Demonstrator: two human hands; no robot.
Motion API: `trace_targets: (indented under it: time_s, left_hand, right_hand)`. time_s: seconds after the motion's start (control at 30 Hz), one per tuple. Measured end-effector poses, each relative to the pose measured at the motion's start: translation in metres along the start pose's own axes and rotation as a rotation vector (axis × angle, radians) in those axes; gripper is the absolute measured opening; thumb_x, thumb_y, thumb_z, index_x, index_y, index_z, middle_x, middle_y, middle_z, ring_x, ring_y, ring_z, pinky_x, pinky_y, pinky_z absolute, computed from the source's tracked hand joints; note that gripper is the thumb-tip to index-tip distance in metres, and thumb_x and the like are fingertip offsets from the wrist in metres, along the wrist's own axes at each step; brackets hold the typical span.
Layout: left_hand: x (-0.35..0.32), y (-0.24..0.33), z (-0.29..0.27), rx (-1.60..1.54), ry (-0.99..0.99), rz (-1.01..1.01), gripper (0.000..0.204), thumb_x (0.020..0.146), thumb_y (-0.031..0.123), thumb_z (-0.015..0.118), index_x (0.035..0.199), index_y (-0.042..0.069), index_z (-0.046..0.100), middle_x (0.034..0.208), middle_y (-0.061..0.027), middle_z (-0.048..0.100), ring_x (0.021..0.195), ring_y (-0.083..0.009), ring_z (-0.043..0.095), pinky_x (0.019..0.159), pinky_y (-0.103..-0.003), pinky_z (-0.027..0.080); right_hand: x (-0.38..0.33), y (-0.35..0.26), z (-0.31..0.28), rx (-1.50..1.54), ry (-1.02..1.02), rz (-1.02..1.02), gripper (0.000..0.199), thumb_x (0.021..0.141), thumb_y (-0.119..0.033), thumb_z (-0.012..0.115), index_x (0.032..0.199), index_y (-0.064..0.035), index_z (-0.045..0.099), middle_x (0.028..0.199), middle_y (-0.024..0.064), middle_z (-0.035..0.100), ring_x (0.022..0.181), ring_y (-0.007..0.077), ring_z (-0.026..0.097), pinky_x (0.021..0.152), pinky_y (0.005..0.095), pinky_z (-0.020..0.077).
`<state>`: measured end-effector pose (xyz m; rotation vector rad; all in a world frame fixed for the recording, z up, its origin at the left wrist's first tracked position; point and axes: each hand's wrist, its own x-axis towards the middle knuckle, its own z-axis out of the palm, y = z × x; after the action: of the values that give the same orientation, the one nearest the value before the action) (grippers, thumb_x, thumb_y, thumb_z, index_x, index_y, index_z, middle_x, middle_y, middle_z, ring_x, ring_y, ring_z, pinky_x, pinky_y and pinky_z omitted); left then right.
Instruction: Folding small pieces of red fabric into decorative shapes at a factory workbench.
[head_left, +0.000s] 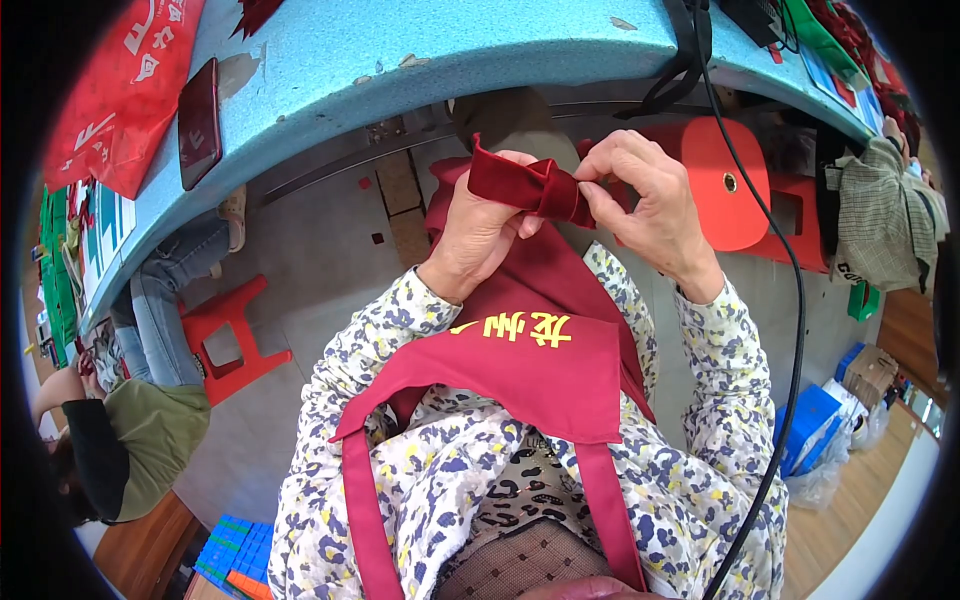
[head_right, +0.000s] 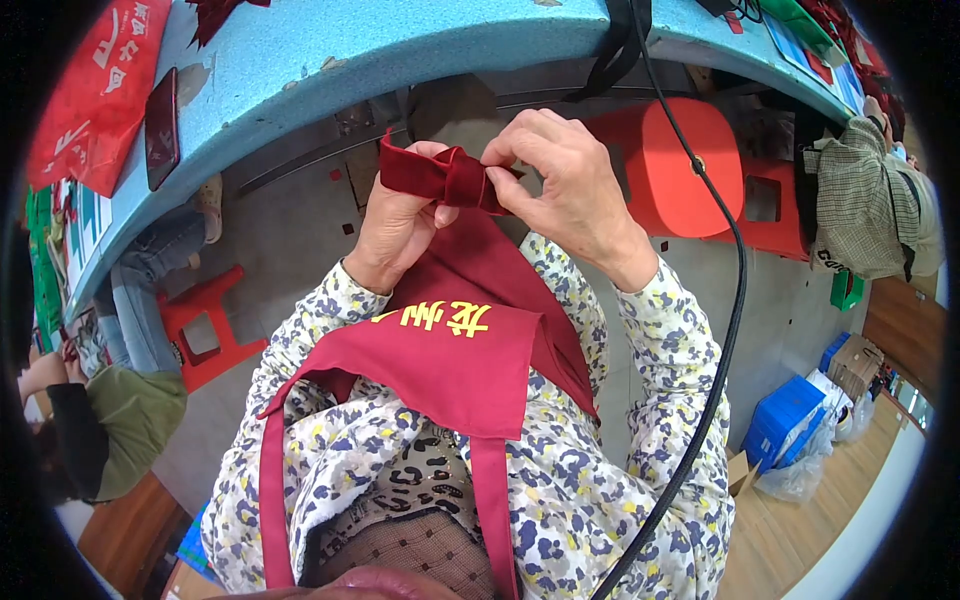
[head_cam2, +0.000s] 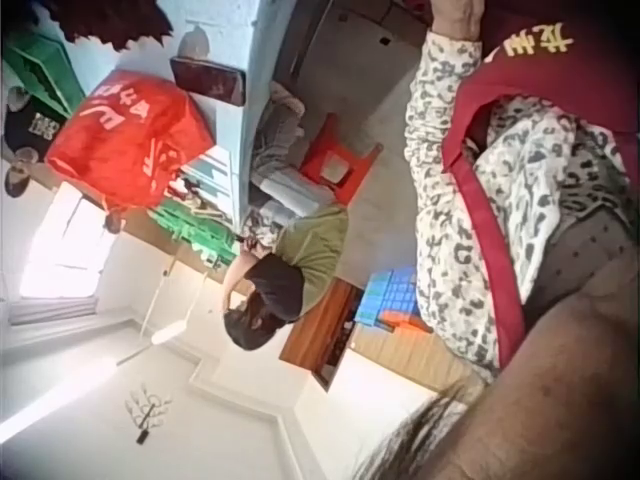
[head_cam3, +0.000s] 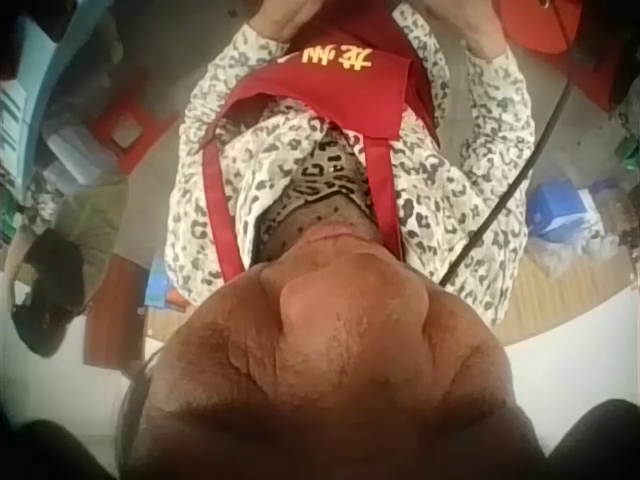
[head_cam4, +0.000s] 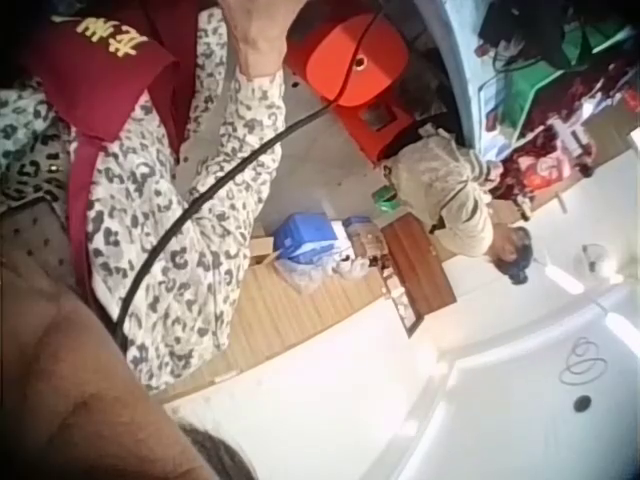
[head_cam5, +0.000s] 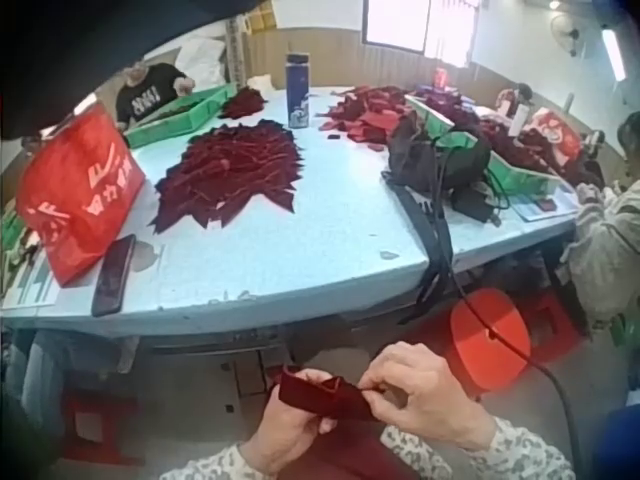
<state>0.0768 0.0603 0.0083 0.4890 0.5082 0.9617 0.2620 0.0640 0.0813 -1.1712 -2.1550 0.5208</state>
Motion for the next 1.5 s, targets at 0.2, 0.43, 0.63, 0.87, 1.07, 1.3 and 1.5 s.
trace_targets:
  time_s: [0.2, 0.43, 0.63, 0.87, 1.07, 1.3, 1.5]
  left_hand:
    - [-0.001, -0.001, -0.003, -0.027, -0.008, 0.012, 0.026, 0.08, 0.001, 0.057, 0.105, 0.004, 0.052, 0.083, -0.0069, 0.059, 0.057, -0.0124, 0.051, 0.049, -0.023, 0.038]
    - [-0.002, -0.001, -0.002, -0.013, 0.002, 0.013, 0.026, 0.081, 0.001, 0.056, 0.106, 0.004, 0.051, 0.084, -0.0074, 0.059, 0.057, -0.0126, 0.05, 0.049, -0.023, 0.037]
    - [-0.001, 0.001, 0.001, -0.002, 0.013, 0.019, 0.025, 0.081, 0.001, 0.055, 0.105, 0.004, 0.051, 0.083, -0.007, 0.059, 0.057, -0.0124, 0.05, 0.049, -0.022, 0.037]
    - [0.002, 0.002, 0.006, -0.047, -0.01, -0.029, 0.025, 0.08, 0.002, 0.056, 0.104, 0.004, 0.05, 0.083, -0.0063, 0.058, 0.057, -0.0114, 0.05, 0.049, -0.022, 0.037]
    - [0.001, 0.0, 0.002, -0.054, -0.011, -0.003, 0.025, 0.081, 0.003, 0.056, 0.105, 0.005, 0.051, 0.085, -0.0062, 0.058, 0.058, -0.012, 0.05, 0.05, -0.023, 0.037]
    - [-0.002, 0.002, 0.001, -0.07, -0.03, 0.021, 0.025, 0.083, 0.002, 0.056, 0.107, 0.006, 0.052, 0.088, -0.0063, 0.059, 0.06, -0.0129, 0.05, 0.051, -0.025, 0.038]
    - [-0.001, 0.005, -0.003, -0.103, -0.008, 0.045, 0.025, 0.083, 0.0, 0.055, 0.106, 0.006, 0.052, 0.093, -0.0077, 0.06, 0.063, -0.0132, 0.051, 0.053, -0.024, 0.039]
  right_hand:
    - [-0.003, -0.002, 0.005, 0.085, -0.063, 0.114, 0.006, 0.072, 0.003, 0.058, 0.077, 0.0009, 0.057, 0.074, 0.005, 0.053, 0.064, 0.0127, 0.051, 0.055, 0.0248, 0.0412]
    - [-0.003, 0.002, 0.0, 0.227, -0.094, 0.112, 0.006, 0.072, 0.002, 0.058, 0.076, 0.0008, 0.055, 0.07, 0.0045, 0.05, 0.062, 0.0116, 0.049, 0.051, 0.0229, 0.0393]
    - [-0.001, 0.001, 0.001, 0.142, -0.093, 0.094, 0.007, 0.071, 0.002, 0.059, 0.076, 0.0017, 0.054, 0.07, 0.0054, 0.05, 0.062, 0.0115, 0.05, 0.052, 0.0235, 0.0401]
    - [0.002, 0.001, 0.006, 0.25, -0.116, 0.104, 0.006, 0.07, 0.004, 0.056, 0.074, 0.0019, 0.052, 0.07, 0.0057, 0.048, 0.06, 0.0117, 0.049, 0.052, 0.0238, 0.0394]
    - [0.005, -0.003, 0.004, 0.195, -0.044, 0.155, 0.005, 0.07, 0.005, 0.053, 0.072, 0.002, 0.05, 0.07, 0.0055, 0.048, 0.059, 0.0104, 0.046, 0.051, 0.0226, 0.0373]
    - [0.002, -0.007, 0.013, 0.395, 0.087, 0.298, 0.004, 0.071, 0.004, 0.053, 0.073, 0.002, 0.05, 0.07, 0.0053, 0.049, 0.059, 0.0105, 0.047, 0.053, 0.0232, 0.0381]
    - [0.004, 0.003, 0.027, -0.036, 0.259, 0.081, 0.004, 0.072, 0.001, 0.055, 0.074, 0.0025, 0.053, 0.068, 0.0046, 0.051, 0.061, 0.0108, 0.05, 0.057, 0.0229, 0.04]
